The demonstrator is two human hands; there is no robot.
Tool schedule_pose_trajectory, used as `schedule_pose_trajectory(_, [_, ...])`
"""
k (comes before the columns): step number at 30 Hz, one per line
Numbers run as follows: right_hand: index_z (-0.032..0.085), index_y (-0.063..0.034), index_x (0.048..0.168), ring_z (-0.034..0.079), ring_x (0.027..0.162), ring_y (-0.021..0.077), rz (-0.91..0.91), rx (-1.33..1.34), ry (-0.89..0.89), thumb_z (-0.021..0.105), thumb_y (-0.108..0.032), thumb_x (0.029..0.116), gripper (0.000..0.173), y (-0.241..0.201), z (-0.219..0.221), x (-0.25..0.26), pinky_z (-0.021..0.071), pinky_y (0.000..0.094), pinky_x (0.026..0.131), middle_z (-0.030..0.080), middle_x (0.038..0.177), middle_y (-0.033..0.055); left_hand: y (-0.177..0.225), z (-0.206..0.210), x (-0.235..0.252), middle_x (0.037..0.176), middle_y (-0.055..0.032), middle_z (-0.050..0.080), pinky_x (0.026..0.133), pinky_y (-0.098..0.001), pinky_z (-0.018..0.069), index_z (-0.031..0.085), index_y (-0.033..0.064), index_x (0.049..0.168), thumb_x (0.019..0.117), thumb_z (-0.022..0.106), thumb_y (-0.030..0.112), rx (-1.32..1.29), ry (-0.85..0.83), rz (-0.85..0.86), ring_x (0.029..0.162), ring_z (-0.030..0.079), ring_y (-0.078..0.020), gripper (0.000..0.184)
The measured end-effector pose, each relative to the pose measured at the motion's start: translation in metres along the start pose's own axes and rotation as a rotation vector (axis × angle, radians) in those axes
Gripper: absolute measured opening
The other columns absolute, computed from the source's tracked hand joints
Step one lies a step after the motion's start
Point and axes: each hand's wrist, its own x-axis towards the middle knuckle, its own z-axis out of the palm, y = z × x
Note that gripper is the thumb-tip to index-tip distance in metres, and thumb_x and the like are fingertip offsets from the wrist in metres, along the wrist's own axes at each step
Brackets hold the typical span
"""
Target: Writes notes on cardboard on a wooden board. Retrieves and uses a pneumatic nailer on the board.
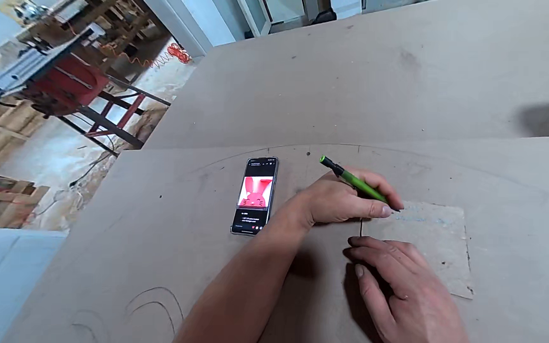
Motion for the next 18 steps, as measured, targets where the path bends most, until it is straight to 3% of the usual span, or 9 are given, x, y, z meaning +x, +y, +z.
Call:
schedule_pose_trajectory(3, [0.079, -0.0232, 0.105, 0.065, 0.115, 0.0101, -0.007, 0.004, -0.003, 0.052, -0.026, 0.0996, 0.027, -0.001, 0.0, 0.001, 0.0524, 0.0304, 0.096, 0.074, 0.121, -0.0087, 0.004, -0.001, 0.0, 0.087, -0.0087, 0.072, 0.054, -0.0227, 0.0513, 0.072, -0.0014, 0.111, 0.0945, 0.065, -0.001, 0.031, 0.035, -0.077, 0.063, 0.061, -0.0091, 0.018])
schedule_pose_trajectory(7, [0.079, -0.0218, 0.105, 0.066, 0.113, 0.0105, 0.007, 0.012, 0.011, 0.054, -0.025, 0.0997, 0.026, -0.003, -0.001, 0.0, 0.0539, 0.0319, 0.096, 0.075, 0.118, -0.0075, 0.002, -0.001, 0.001, 0.066, -0.0021, 0.066, 0.044, -0.0223, 0.0464, 0.074, 0.0045, 0.092, 0.0937, 0.07, 0.016, 0.139, 0.058, -0.105, 0.049, 0.056, -0.0067, 0.012])
schedule_pose_trajectory(10, [0.079, -0.0201, 0.103, 0.066, 0.111, 0.009, 0.028, 0.043, -0.003, 0.059, -0.023, 0.0978, 0.021, -0.002, -0.003, 0.001, 0.054, 0.0305, 0.093, 0.074, 0.116, -0.0082, -0.004, -0.002, 0.001, 0.072, -0.0017, 0.069, 0.047, -0.0209, 0.0502, 0.075, 0.0077, 0.094, 0.0884, 0.07, 0.011, 0.16, 0.071, -0.05, 0.055, 0.06, -0.007, 0.008])
schedule_pose_trajectory(12, [0.079, -0.0197, 0.103, 0.065, 0.112, 0.0086, 0.045, 0.067, -0.014, 0.06, -0.023, 0.0972, 0.02, -0.002, -0.004, 0.0, 0.0536, 0.03, 0.093, 0.074, 0.117, -0.0087, -0.005, 0.0, 0.002, 0.079, -0.0005, 0.071, 0.052, -0.0219, 0.0528, 0.073, 0.0116, 0.088, 0.0825, 0.069, 0.011, 0.209, 0.076, -0.038, 0.063, 0.064, -0.0075, 0.007])
schedule_pose_trajectory(15, [0.079, -0.0202, 0.104, 0.065, 0.113, 0.0087, 0.06, 0.086, -0.021, 0.06, -0.022, 0.0973, 0.02, -0.002, -0.006, 0.0, 0.0536, 0.0308, 0.094, 0.074, 0.119, -0.0095, -0.003, 0.005, 0.005, 0.068, 0.0044, 0.065, 0.043, -0.0213, 0.0423, 0.067, 0.0177, 0.074, 0.0755, 0.065, 0.017, 0.312, 0.08, -0.066, 0.055, 0.057, -0.0043, 0.002])
schedule_pose_trajectory(18, [0.079, -0.0201, 0.103, 0.064, 0.113, 0.0087, 0.066, 0.095, -0.019, 0.06, -0.022, 0.0973, 0.02, -0.002, -0.005, 0.001, 0.0537, 0.0302, 0.092, 0.074, 0.119, -0.0092, -0.002, 0.002, 0.005, 0.065, 0.0045, 0.063, 0.041, -0.0206, 0.041, 0.067, 0.017, 0.075, 0.0767, 0.065, 0.016, 0.318, 0.049, -0.07, 0.052, 0.056, -0.004, 0.003])
